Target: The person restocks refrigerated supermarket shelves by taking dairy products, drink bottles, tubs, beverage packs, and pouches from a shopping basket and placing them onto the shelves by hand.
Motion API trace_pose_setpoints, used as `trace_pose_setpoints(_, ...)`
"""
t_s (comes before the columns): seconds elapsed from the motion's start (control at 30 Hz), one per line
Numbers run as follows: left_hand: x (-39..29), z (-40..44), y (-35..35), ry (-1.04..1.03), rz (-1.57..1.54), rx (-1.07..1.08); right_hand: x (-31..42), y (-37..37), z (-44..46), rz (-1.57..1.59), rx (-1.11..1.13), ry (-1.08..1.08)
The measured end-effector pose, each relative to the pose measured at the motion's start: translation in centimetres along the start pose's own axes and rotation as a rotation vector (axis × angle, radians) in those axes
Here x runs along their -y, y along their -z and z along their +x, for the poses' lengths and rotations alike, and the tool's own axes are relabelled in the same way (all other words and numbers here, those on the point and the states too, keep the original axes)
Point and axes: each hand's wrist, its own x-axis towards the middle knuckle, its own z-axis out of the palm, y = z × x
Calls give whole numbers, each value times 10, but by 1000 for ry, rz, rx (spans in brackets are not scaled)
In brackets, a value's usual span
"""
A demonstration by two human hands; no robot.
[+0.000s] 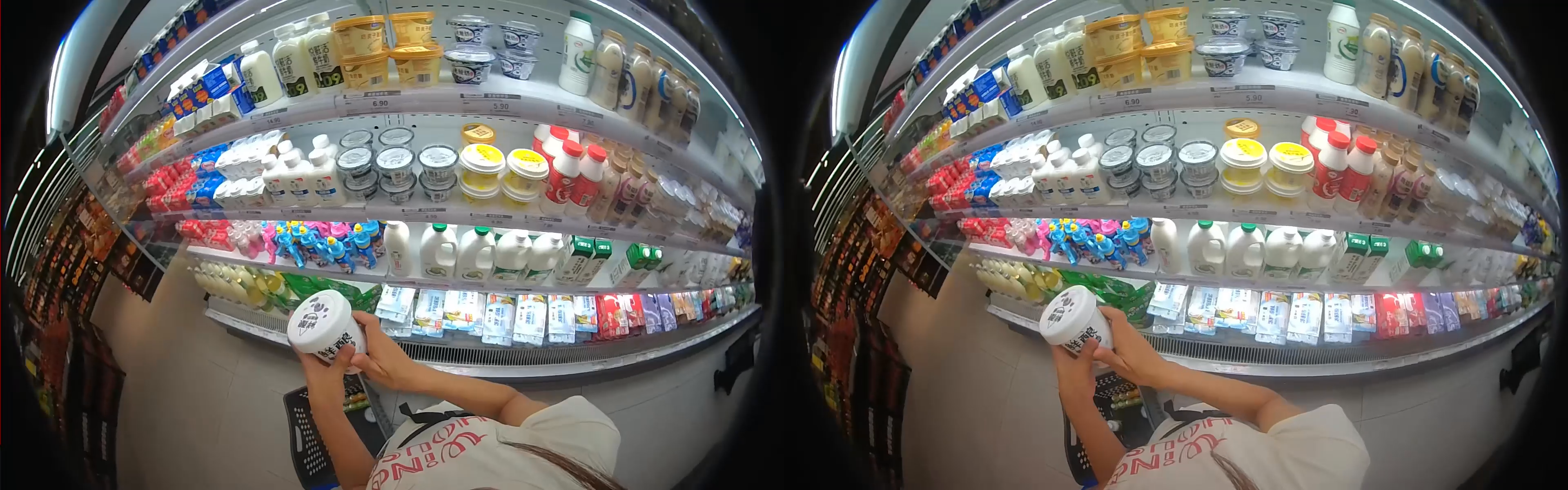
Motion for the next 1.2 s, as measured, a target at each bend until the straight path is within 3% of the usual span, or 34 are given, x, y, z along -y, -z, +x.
trace_pose_setpoints(0.03, 17, -1, 0, -94, 71, 16, -11, 12, -6, -248, 5, 73)
trace_pose_setpoints(0.13, -9, -21, -29, -86, 193, 140, 0, 39, -18, -359, -57, -19)
trace_pose_setpoints(0.17, -10, -23, -31, -7, 134, 220, 12, 43, -21, -25, -82, -147)
trace_pose_setpoints(0.27, -5, -27, -32, 112, 19, 366, 29, 55, -36, 99, 14, -256)
trace_pose_setpoints(0.4, 1, -23, -41, 12, 178, 613, 41, 59, -60, -30, -163, -275)
trace_pose_setpoints(0.53, -18, -44, -61, 252, -8, 758, 69, 65, -84, -46, -294, -290)
trace_pose_setpoints(0.6, -6, -51, -65, 50, 69, 785, 78, 73, -92, -159, -313, -275)
trace_pose_setpoints(0.7, -15, -81, -71, 44, 48, 755, 80, 80, -108, 24, -325, -214)
trace_pose_setpoints(0.8, 3, -104, -65, -58, 295, 670, 80, 87, -121, -33, -270, -230)
trace_pose_setpoints(0.83, 2, -115, -64, 48, 212, 619, 70, 90, -127, -41, -243, -230)
trace_pose_setpoints(0.93, 32, -144, -35, 157, 424, 580, 60, 84, -143, -25, -202, -297)
trace_pose_setpoints(0.97, 31, -155, -23, 168, 651, 543, 59, 83, -147, -15, -185, -318)
trace_pose_setpoints(1.03, 53, -185, 22, 286, 896, 467, 59, 80, -152, -8, -161, -327)
trace_pose_setpoints(1.13, 102, -247, 102, 667, 1350, 81, 75, 81, -148, 45, -97, -405)
trace_pose_setpoints(1.2, 144, -296, 160, 958, 1730, 107, 73, 82, -150, 80, -112, -386)
